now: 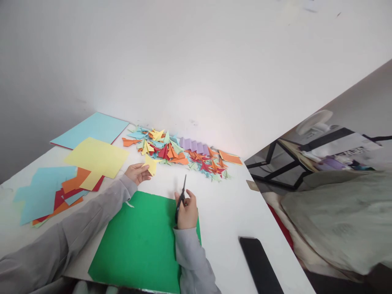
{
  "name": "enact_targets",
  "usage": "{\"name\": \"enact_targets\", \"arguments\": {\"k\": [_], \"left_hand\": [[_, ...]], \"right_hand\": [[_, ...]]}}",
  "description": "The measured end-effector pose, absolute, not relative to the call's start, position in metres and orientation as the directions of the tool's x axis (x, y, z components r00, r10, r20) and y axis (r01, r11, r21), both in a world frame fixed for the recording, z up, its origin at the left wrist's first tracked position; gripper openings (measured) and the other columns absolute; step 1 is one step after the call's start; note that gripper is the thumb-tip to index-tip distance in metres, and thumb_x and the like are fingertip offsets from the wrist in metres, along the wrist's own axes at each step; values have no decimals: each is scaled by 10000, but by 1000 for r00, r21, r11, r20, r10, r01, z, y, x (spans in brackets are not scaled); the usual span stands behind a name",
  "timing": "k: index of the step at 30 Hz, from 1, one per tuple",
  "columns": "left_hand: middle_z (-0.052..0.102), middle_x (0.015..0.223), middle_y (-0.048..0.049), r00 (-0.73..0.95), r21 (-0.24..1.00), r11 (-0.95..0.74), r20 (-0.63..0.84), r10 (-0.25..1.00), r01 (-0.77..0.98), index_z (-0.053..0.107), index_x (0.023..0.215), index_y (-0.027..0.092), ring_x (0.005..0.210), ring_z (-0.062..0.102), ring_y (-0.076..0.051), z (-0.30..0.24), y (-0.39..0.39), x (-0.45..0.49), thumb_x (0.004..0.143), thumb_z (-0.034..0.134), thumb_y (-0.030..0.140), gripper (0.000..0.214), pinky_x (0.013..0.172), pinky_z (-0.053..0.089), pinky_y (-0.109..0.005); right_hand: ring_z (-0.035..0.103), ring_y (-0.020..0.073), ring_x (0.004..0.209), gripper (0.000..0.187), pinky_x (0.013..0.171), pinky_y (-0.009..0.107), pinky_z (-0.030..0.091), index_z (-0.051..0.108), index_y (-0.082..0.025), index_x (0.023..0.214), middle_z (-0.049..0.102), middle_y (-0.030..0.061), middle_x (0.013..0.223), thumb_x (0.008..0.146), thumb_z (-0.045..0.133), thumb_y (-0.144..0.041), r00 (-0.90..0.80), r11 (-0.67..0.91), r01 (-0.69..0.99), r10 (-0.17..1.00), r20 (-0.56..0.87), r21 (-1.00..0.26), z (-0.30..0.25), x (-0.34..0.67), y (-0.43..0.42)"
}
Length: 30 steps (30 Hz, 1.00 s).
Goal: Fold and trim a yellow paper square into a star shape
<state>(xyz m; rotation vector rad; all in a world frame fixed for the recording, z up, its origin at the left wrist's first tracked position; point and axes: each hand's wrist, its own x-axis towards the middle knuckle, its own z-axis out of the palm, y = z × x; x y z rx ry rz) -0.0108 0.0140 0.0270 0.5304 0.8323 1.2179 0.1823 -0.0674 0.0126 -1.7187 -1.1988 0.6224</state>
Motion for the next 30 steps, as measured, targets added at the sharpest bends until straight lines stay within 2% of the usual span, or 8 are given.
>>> {"name": "enact_targets", "arguments": {"k": [7,12,16,20,22,25,27,30], "left_hand": [[607,532,-44,150,758,282,-241,959,-588,579,654,85,449,581,-118,27,13,-10,592,671,158,133,348,405,-174],[554,428,-15,144,764,284,-247,958,-579,554,610,92,398,547,-106,26,13,-9,575,688,186,167,338,389,-171],[534,405,-3,147,765,279,-239,960,-580,548,601,90,368,519,-91,26,12,-8,574,691,192,177,327,379,-168],[560,440,-19,153,766,280,-235,960,-578,559,625,83,410,548,-103,24,11,-6,578,689,181,169,358,413,-178],[568,450,-27,154,768,282,-237,959,-575,565,631,80,432,561,-109,22,11,-5,581,687,174,162,373,426,-181],[585,484,-38,158,772,284,-236,959,-569,576,634,74,458,573,-113,21,11,-3,572,691,163,158,392,440,-186],[596,506,-46,173,779,288,-230,958,-558,586,639,69,471,579,-117,21,9,-2,556,701,161,169,403,447,-192],[608,518,-54,215,797,298,-214,953,-525,607,660,60,474,583,-124,22,6,0,531,719,178,208,422,460,-205]], "right_hand": [[561,184,622,478,544,271,400,502,-103,1082,613,72,753,701,481,-391,455,-202,644,877,157,-738,1,224,-68],[546,209,736,300,619,294,374,607,-116,958,588,133,882,723,444,-209,357,-236,906,873,334,-352,-2,238,-70],[522,183,623,246,576,304,334,647,-127,862,600,130,845,734,439,-160,283,-256,959,892,353,-122,3,250,-71],[522,249,694,202,623,368,307,652,-160,776,622,115,731,734,467,-227,221,-271,961,876,428,57,14,254,-74],[525,250,744,222,664,379,319,642,-150,799,632,127,808,758,444,-240,185,-210,978,843,505,-8,19,246,-72],[543,228,808,271,726,358,374,622,-129,865,632,131,868,773,448,-316,17,143,955,847,531,-258,24,217,-63],[540,223,880,321,754,351,401,580,-128,960,619,133,926,778,442,-352,-46,325,827,852,521,-459,25,190,-52],[564,199,817,344,714,339,433,547,-146,993,622,109,915,744,492,-378,-42,377,621,892,451,-687,26,154,-34]]}}
